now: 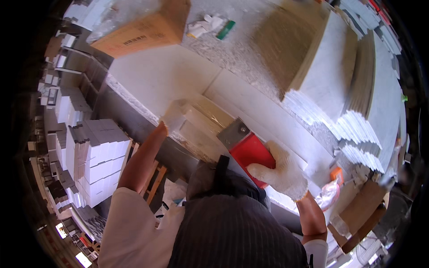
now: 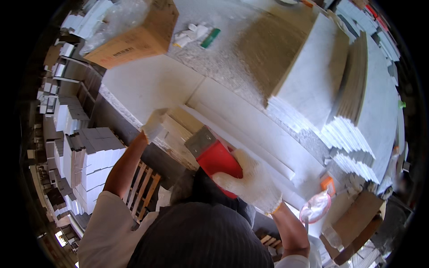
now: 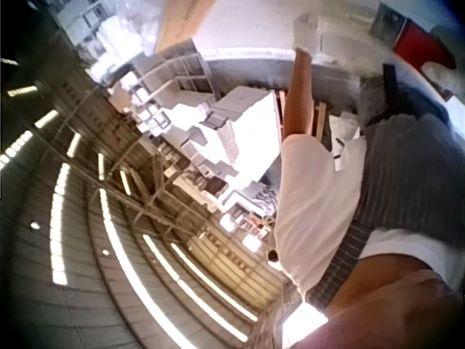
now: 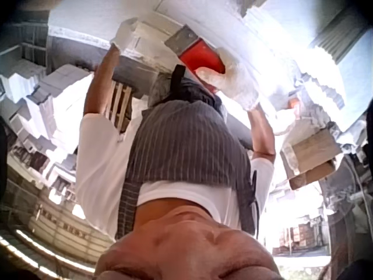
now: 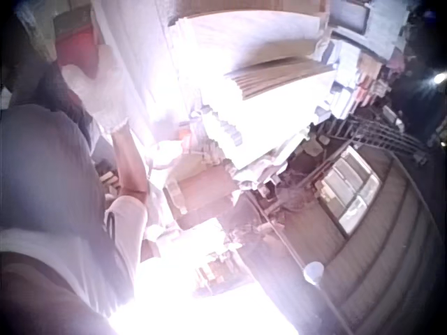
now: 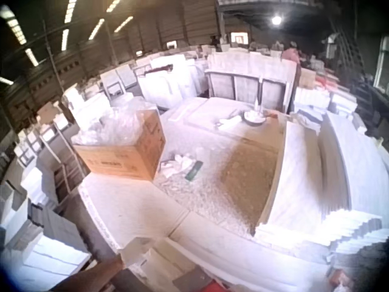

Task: The person wraps rectangular white tiles in plastic film and places them into a cardboard box. They use a tape dispenser to seal the box and then carry the box to a stack of similar boxes.

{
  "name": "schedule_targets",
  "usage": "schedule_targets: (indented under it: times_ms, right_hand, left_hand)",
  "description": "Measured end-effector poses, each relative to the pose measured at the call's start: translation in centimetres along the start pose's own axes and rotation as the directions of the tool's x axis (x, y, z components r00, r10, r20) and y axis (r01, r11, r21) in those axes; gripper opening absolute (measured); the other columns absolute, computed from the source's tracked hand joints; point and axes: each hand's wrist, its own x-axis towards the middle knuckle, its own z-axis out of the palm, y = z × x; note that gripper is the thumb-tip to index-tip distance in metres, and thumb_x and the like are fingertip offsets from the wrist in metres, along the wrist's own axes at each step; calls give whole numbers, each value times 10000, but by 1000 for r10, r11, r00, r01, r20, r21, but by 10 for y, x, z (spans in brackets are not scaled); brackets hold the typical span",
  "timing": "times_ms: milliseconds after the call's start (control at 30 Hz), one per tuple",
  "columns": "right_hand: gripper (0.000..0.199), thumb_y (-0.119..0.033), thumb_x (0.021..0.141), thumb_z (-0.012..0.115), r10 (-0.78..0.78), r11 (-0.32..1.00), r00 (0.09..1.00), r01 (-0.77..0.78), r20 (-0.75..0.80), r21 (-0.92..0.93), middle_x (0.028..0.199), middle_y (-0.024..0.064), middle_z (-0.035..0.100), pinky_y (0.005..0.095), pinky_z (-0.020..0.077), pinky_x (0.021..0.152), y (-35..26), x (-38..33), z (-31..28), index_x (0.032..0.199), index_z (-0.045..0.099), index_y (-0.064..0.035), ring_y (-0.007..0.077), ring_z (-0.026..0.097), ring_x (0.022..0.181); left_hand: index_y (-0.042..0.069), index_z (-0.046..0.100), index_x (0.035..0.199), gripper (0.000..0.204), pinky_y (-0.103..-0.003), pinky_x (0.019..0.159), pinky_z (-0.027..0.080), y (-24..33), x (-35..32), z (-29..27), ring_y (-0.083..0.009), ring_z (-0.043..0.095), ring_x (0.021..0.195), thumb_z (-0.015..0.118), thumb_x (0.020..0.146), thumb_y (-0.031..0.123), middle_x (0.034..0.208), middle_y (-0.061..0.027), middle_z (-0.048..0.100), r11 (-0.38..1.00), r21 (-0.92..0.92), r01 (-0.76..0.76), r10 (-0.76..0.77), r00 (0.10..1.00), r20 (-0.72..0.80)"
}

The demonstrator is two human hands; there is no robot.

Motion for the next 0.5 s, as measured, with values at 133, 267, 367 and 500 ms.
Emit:
schedule_targets:
  times_ms: [133,267,367,500]
  right_hand:
    - [408,-271,772,785,-52,994,998,53,-20,93,850,72,661,304,514,696,8,0,1,1037,619,-10,144,625,763]
    - [457,-308,792,768,-265,964,964,265,-7,12,941,112,677,323,509,777,17,7,0,1107,627,-10,156,633,854]
    - [440,-363,818,739,-184,980,983,182,-17,-83,910,143,667,333,499,770,10,4,-4,1075,632,-22,175,634,849]
    - [411,-309,803,768,-116,991,993,115,-7,-68,820,105,668,322,513,701,0,1,-6,1055,626,-16,138,638,754]
  left_hand:
    - [33,408,1445,597,-375,1050,409,-4,0,0,-240,515,1226,624,900,148,1365,-118,542,996,-11,90,-89,994,68]
    - [49,369,1476,711,-375,1091,370,-15,-1,5,-226,449,1307,686,845,133,1438,-115,472,998,-26,-48,50,998,50]
    - [62,340,1499,801,-374,1122,341,6,-11,16,-217,398,1368,733,804,123,1493,-113,420,966,-226,-123,150,983,107]
    - [32,371,1468,769,-337,1052,424,8,-33,14,-176,489,1276,763,820,169,1431,-105,492,966,-258,-17,77,971,225]
